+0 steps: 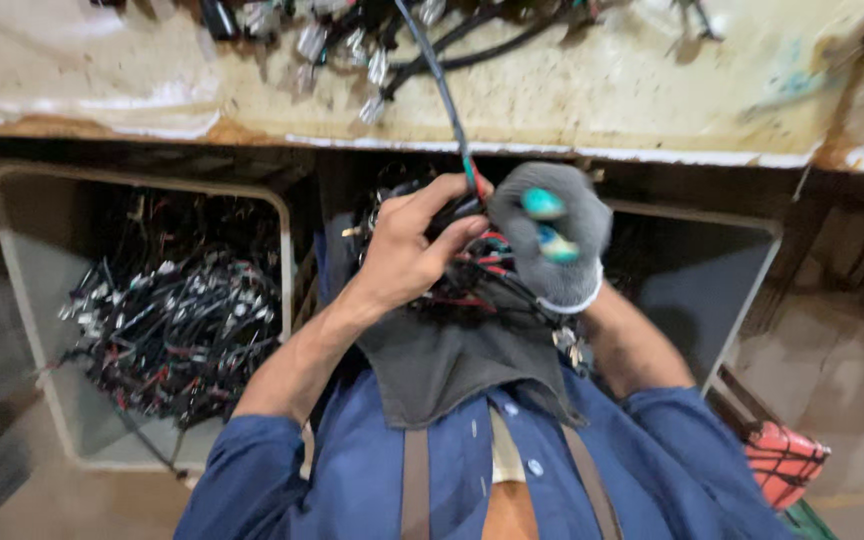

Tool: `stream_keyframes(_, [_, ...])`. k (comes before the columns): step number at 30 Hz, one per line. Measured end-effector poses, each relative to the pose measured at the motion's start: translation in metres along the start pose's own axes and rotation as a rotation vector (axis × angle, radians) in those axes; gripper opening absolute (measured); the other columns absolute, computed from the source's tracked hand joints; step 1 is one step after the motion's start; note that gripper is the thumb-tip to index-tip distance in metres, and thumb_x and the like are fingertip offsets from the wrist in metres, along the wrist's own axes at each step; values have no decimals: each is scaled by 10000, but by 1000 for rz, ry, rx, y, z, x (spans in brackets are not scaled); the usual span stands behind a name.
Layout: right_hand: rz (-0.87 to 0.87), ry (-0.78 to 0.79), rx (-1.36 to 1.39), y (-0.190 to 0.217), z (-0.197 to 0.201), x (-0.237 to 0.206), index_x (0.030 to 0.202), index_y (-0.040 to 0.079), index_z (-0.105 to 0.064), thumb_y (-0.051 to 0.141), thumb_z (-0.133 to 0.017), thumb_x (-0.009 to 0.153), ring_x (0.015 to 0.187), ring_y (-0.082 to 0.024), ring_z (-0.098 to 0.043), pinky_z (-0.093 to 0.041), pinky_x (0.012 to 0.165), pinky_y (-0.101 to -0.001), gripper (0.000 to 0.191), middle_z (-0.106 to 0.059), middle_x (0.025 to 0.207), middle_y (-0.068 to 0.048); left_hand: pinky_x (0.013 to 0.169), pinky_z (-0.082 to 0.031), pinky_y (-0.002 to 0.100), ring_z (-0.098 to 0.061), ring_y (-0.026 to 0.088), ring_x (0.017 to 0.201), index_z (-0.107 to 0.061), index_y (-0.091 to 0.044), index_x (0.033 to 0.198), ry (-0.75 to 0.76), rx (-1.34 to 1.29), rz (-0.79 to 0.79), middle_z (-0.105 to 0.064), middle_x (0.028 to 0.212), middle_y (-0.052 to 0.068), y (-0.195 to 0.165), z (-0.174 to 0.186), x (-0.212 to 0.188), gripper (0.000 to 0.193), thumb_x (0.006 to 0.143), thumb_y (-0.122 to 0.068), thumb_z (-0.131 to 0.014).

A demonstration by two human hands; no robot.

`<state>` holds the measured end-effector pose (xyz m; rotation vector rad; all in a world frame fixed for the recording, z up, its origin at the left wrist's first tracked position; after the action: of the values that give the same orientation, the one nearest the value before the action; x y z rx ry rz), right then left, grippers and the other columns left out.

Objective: The person holds a cable harness on their lap and uses pliers to cut and strip insulation from the wire ends, then places the processed harnesses onto the workbench and picks up the next one, repeating this cycle continuously.

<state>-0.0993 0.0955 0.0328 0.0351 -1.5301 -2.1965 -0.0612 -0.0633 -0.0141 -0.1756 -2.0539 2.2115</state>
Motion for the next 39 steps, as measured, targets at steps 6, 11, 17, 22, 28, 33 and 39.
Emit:
stream_keyframes(6, [-53,-203,150,0,1,-4,1067,47,-623,93,-740,922,803,-301,-671,-529,684,-401,192,-667,952,-116,886,-561,283,-720,150,957,-663,-46,1268,22,-137,-67,-735,1078,84,-6,2,-4,303,993,-153,-736])
stream_keyframes(11, [-49,-126,70,-15,-25,2,1110,36,-611,79,-755,904,819,-319,-671,-530,694,-416,255,-664,974,-124,802,-556,279,-717,135,866,-679,-44,1235,-32,64,-131,-729,977,69,-3,15,-12,329,950,-171,-783])
stream_keyframes(17, [305,-177,-321,8,-5,52,1162,22,-597,62,-772,882,839,-340,-670,-532,706,-434,333,-660,1001,-132,750,-536,313,-699,189,847,-632,-63,1345,-9,-575,238,-717,1012,96,-11,23,-9,450,935,-181,-773])
stream_keyframes(22, [294,-109,-573,-13,-37,113,1234,19,-590,126,-845,890,805,-385,-666,-526,660,-468,442,-659,978,-160,716,-542,374,-700,253,842,-569,-95,1432,473,16,-119,-704,991,108,-87,-23,-13,524,943,-204,-724])
stream_keyframes(28, [290,-47,-695,-39,-18,90,1336,67,-573,-45,-720,915,888,-356,-690,-543,710,-458,460,-659,1093,-153,686,-550,432,-695,311,826,-603,-129,1437,184,890,-18,-677,950,124,-61,11,-11,502,943,-182,-669])
stream_keyframes(33, [373,-18,-948,-8,6,113,1146,16,-577,22,-738,858,777,-329,-650,-473,571,-415,330,-634,1019,-161,552,-481,454,-647,321,652,-690,-138,1181,447,682,-165,-670,744,91,-41,20,-29,313,917,-305,-714])
stream_keyframes(39, [188,53,-852,-8,8,69,960,75,-623,219,-867,853,742,-356,-640,-493,614,-451,303,-622,892,-141,794,-531,435,-674,335,936,-626,-96,1130,-448,891,-442,-691,1045,140,-83,107,19,89,1045,-109,-651])
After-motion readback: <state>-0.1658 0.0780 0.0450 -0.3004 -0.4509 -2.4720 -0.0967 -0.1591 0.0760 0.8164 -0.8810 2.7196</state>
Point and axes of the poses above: each hand's wrist, its own x-axis towards the middle knuckle, its own z-axis out of the back of the hand, y = z × x, the point moved 7 cm from there along x, towards the middle knuckle
